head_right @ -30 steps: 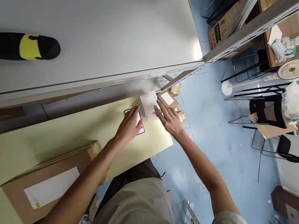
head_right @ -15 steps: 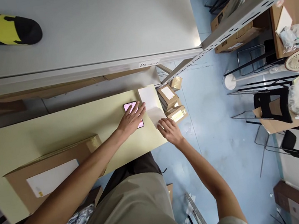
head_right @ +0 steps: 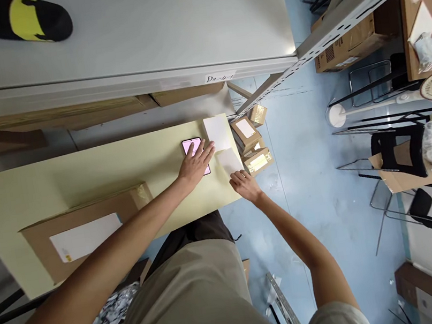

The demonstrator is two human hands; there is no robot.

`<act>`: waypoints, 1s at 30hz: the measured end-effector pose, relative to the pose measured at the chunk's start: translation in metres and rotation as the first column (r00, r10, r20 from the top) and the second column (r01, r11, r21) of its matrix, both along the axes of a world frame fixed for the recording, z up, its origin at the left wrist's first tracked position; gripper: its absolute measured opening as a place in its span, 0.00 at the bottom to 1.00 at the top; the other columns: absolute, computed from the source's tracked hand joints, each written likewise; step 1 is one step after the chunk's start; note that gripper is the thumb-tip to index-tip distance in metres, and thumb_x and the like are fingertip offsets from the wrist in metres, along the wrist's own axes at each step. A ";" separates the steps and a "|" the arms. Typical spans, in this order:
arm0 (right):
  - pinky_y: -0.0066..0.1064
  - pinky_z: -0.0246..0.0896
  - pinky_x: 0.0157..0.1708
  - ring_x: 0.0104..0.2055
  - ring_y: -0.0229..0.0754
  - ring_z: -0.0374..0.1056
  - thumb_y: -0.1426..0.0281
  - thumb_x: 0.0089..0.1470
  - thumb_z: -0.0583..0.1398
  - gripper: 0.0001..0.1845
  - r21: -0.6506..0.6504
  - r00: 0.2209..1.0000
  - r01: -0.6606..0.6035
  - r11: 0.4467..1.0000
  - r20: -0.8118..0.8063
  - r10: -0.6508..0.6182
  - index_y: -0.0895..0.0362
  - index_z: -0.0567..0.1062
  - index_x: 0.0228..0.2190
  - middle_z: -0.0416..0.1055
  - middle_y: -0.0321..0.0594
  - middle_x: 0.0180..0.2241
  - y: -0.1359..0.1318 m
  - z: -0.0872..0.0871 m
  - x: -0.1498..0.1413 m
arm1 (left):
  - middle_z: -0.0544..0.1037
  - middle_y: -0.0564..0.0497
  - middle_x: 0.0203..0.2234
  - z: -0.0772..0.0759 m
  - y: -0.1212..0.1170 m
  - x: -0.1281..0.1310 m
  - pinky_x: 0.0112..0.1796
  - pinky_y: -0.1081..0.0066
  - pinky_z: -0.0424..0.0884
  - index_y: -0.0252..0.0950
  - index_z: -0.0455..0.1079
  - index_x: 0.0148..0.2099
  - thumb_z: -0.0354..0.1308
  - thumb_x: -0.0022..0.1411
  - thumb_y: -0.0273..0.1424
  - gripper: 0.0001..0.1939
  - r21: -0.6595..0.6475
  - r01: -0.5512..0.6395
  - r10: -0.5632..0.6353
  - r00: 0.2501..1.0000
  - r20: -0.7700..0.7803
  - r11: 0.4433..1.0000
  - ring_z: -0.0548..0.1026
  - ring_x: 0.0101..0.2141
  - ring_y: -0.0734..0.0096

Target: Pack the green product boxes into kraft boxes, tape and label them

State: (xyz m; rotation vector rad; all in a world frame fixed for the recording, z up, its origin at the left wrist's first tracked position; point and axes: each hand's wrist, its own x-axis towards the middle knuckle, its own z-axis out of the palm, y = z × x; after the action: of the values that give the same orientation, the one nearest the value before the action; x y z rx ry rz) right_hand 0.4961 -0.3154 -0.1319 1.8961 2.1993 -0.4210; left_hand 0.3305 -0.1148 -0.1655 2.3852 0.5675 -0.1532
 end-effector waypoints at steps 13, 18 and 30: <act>0.36 0.72 0.44 0.40 0.45 0.79 0.68 0.77 0.55 0.15 0.035 0.905 0.219 0.975 -0.381 -0.190 0.52 0.82 0.44 0.84 0.44 0.44 -0.021 0.083 -0.074 | 0.62 0.40 0.76 0.074 -0.038 -0.073 0.71 0.52 0.61 0.35 0.59 0.79 0.44 0.80 0.45 0.34 -0.521 -0.168 0.249 0.964 0.089 0.837 0.61 0.75 0.50; 0.33 0.73 0.31 0.30 0.44 0.77 0.45 0.71 0.57 0.27 -0.250 0.512 0.508 0.824 -0.682 -0.522 0.52 0.80 0.34 0.79 0.39 0.29 0.007 0.105 -0.113 | 0.88 0.43 0.45 0.104 -0.097 -0.182 0.45 0.63 0.81 0.36 0.84 0.51 0.62 0.65 0.60 0.33 -0.777 -0.441 0.622 0.779 -0.081 0.450 0.85 0.45 0.52; 0.30 0.64 0.18 0.18 0.36 0.65 0.40 0.60 0.66 0.30 -0.351 0.224 0.579 0.736 -0.800 -0.557 0.52 0.73 0.27 0.67 0.30 0.21 0.026 0.126 -0.198 | 0.87 0.42 0.39 0.147 -0.187 -0.284 0.24 0.72 0.74 0.34 0.84 0.45 0.73 0.56 0.56 0.29 -0.844 -0.500 0.960 0.078 -0.267 -0.194 0.83 0.28 0.64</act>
State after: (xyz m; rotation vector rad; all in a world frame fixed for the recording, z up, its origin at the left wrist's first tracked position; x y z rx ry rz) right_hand 0.2979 -0.2891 -0.0057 2.9066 1.6702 -1.9301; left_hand 0.0461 -0.3016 -0.0184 0.5759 1.3127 0.6990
